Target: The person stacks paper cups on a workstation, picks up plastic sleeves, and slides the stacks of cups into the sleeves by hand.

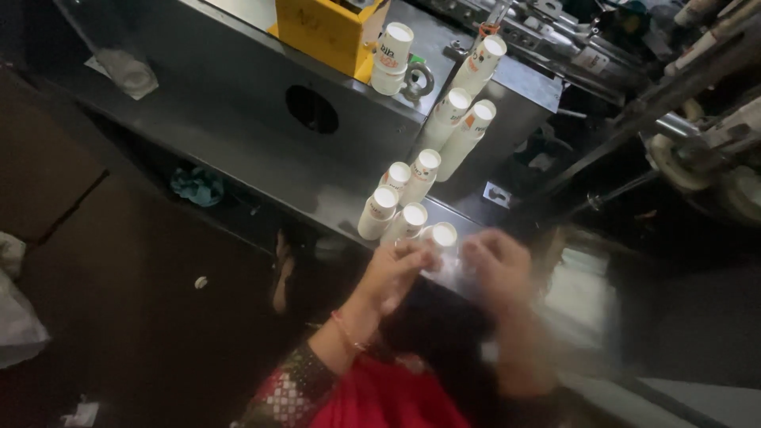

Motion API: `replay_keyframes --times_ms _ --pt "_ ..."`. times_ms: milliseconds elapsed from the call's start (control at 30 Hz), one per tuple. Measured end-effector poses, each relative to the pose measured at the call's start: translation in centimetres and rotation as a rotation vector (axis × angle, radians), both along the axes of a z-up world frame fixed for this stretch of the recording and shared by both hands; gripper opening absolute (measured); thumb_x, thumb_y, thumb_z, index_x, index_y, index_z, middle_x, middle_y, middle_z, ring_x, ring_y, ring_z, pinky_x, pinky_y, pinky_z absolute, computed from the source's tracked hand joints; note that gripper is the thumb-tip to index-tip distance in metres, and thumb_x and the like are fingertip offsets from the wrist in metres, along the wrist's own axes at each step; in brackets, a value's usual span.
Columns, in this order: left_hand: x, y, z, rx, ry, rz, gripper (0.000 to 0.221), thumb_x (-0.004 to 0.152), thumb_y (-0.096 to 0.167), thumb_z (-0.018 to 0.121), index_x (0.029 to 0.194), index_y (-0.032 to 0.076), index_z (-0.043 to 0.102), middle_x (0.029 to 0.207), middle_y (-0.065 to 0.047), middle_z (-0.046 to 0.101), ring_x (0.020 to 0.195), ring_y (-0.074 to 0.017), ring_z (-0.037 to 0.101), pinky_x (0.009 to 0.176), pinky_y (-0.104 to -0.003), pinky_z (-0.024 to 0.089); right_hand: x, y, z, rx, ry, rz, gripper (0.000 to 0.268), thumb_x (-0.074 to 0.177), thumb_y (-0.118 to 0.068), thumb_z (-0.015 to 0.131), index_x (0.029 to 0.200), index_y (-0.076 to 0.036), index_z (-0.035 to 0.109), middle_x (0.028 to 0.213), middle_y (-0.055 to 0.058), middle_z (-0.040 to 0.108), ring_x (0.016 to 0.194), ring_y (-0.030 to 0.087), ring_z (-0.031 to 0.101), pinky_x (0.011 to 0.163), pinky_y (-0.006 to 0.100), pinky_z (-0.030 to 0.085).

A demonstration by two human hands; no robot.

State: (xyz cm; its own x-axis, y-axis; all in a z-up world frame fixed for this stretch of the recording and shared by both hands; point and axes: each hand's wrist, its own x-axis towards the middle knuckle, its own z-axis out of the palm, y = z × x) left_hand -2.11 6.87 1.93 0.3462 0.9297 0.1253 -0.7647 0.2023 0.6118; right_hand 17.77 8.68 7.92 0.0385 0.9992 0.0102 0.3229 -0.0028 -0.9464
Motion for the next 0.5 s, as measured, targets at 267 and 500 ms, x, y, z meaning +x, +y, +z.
replay_keyframes --times_ms 267,500 --pt "2.1 2.1 -4.1 -0.521 0.298 0.348 0.013 0.089 0.011 0.071 0.099 0.008 0.064 0.088 -0.007 0.075 0.071 -0.019 0.073 0.058 -0.03 0.05 0.7 8.2 -13.0 0.0 0.328 0.149 0.018 0.097 -0.012 0.063 0.109 0.0 0.07 0.099 0.006 0.071 0.089 0.016 0.067 0.078 0.033 0.053" --pt "2.6 2.0 -17.0 -0.415 0.74 0.426 0.017 0.089 0.014 0.071 0.101 0.002 0.071 0.087 -0.01 0.074 0.069 -0.0197 0.07 0.058 -0.036 0.056 1.9 5.2 -20.7 0.149 -0.335 0.118 0.029 0.081 -0.012 0.078 0.108 -0.005 0.069 0.1 0.007 0.072 0.089 0.017 0.07 0.08 0.034 0.056"
